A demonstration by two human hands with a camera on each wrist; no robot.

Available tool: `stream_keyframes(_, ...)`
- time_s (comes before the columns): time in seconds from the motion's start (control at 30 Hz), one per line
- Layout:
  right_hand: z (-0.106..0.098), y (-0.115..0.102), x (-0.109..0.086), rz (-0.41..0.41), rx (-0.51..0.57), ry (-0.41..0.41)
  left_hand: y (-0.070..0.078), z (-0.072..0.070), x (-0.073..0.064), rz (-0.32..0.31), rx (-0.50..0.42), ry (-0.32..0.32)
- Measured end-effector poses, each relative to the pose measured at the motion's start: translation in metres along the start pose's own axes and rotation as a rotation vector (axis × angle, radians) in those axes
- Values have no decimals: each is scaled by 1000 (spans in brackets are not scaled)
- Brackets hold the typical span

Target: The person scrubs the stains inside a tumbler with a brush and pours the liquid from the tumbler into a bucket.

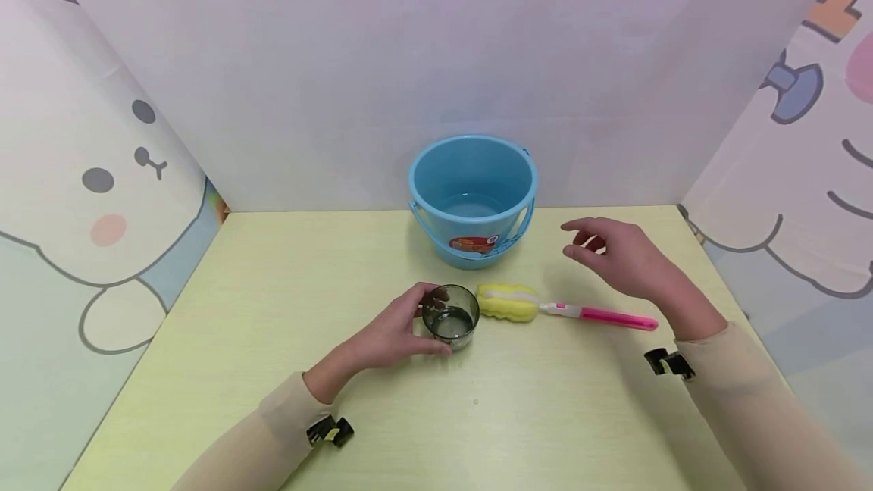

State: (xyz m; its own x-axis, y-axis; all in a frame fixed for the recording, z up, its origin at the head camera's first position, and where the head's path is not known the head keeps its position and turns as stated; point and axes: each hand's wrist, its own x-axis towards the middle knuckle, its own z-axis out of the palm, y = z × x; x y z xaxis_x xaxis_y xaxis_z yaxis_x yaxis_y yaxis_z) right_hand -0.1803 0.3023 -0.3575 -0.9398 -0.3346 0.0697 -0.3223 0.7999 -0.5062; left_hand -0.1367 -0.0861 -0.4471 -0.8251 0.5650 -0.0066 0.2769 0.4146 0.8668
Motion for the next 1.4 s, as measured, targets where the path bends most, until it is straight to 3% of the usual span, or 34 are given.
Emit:
stream_keyframes(0.37,-16,-18,27,126,176,5,1,0,0,10,-4,2)
stream_keyframes(0.8,-30,-24,62,227,402,16,-2,0,0,7,-4,1)
stream_keyframes(1.4,-33,-37,103,288,479,1,-1,-1,0,14,-6,-3)
